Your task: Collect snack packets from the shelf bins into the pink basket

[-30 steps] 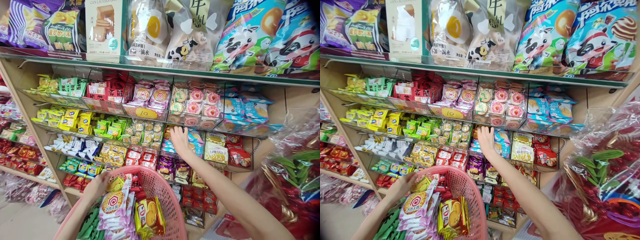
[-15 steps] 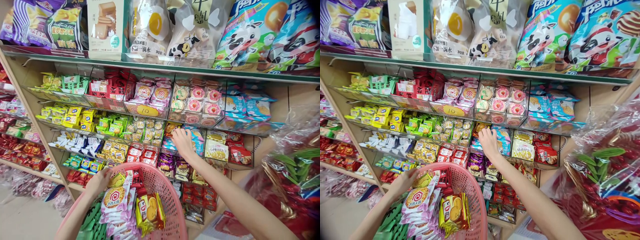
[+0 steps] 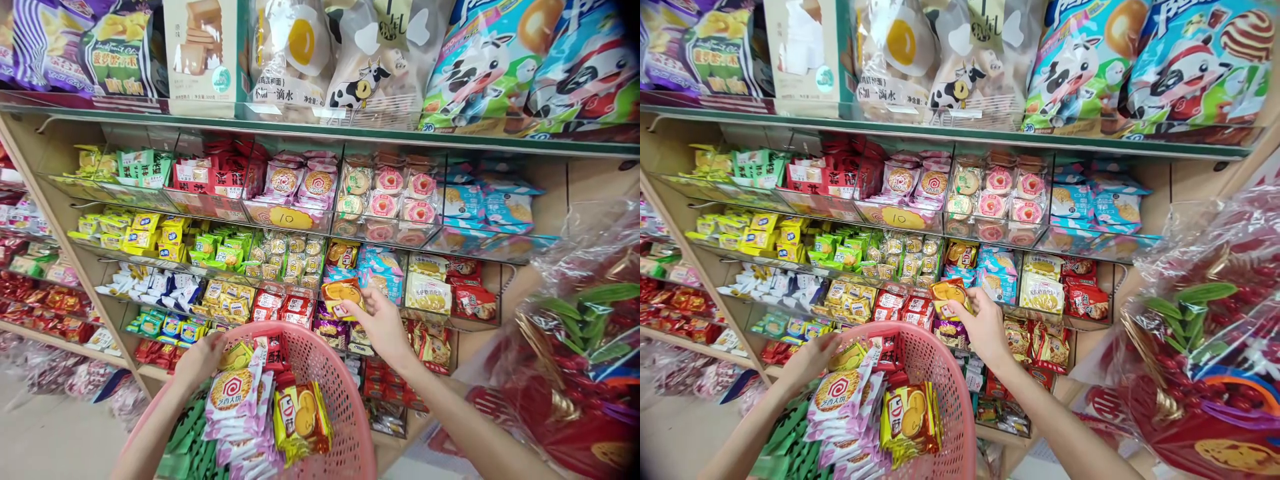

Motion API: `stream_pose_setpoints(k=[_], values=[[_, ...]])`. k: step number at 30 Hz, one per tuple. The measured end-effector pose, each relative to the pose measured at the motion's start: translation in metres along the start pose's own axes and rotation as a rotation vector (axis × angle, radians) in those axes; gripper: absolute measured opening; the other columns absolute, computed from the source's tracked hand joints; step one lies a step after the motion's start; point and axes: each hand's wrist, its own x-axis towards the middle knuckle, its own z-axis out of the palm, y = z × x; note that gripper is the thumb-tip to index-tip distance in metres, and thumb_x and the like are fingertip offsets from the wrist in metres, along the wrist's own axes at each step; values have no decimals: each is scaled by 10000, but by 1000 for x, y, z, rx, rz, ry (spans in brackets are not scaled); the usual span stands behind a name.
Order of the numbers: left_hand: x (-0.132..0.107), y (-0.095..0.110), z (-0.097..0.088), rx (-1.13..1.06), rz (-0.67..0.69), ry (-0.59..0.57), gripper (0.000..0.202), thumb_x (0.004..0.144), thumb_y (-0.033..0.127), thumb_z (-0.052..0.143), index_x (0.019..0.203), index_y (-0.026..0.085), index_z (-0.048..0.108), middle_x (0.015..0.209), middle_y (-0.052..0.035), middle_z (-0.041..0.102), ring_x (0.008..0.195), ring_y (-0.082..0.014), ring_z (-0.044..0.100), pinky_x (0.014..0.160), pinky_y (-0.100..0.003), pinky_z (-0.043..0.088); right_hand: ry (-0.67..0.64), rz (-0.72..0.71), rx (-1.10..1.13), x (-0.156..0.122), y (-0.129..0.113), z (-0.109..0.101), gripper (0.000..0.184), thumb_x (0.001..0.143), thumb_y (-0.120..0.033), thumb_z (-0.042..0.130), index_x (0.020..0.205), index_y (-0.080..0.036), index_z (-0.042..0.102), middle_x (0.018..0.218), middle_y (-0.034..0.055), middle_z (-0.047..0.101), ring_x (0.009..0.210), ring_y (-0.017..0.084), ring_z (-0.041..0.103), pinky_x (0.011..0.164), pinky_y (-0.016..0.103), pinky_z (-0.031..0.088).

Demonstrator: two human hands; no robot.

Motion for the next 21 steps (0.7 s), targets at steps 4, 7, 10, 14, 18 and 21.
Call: stream_pose_setpoints(k=[4, 7, 10, 14, 18, 21], values=[[0, 1, 1, 12, 16, -5, 531, 876, 489, 251, 1188, 195, 565, 1077, -122, 686, 1035, -276, 624, 785, -319, 464, -220, 438, 455, -22, -1, 7, 368, 639, -455, 752, 829, -182, 595, 800, 33, 703, 717, 180, 661, 689, 315, 518], [0, 1, 1, 4, 25, -2, 534, 871, 500, 264, 1186, 194, 568, 1076, -120, 686, 1034, -273, 624, 790, -317, 463, -286, 543, 574, -36, -2, 11, 326, 667, -414, 747, 833, -171, 607, 828, 27, 707, 754, 155, 663, 710, 281, 517], [-1, 1, 1, 0, 25, 3, 531, 869, 498, 273, 1187, 195, 572, 1073, -116, 687, 1032, -271, 624, 797, -313, 461, -310, 571, 672, -48, -3, 15, 315, 680, -394, 744, 855, -170, 608, 854, 27, 709, 758, 149, 667, 724, 276, 518], [-3, 2, 0, -5, 16, 2, 528, 870, 476, 283, 1212, 189, 565, 1109, -116, 675, 1032, -272, 624, 797, -319, 466, -350, 594, 753, -60, 4, 22, 303, 699, -378, 733, 888, -175, 610, 908, 34, 705, 816, 153, 666, 767, 289, 512], [-4, 1, 0, -6, 30, -8, 529, 869, 476, 302, 1230, 185, 557, 1156, -114, 656, 1044, -267, 618, 812, -313, 461, -371, 587, 760, -71, 18, 27, 291, 733, -351, 710, 944, -178, 613, 968, 43, 694, 874, 159, 656, 798, 300, 503], [-5, 0, 0, -1, 38, -10, 525, 873, 474, 294, 1222, 185, 558, 1149, -109, 660, 1051, -260, 615, 822, -305, 457, -362, 603, 769, -77, 27, 29, 300, 743, -326, 704, 987, -180, 610, 1006, 45, 687, 907, 163, 647, 818, 304, 499]])
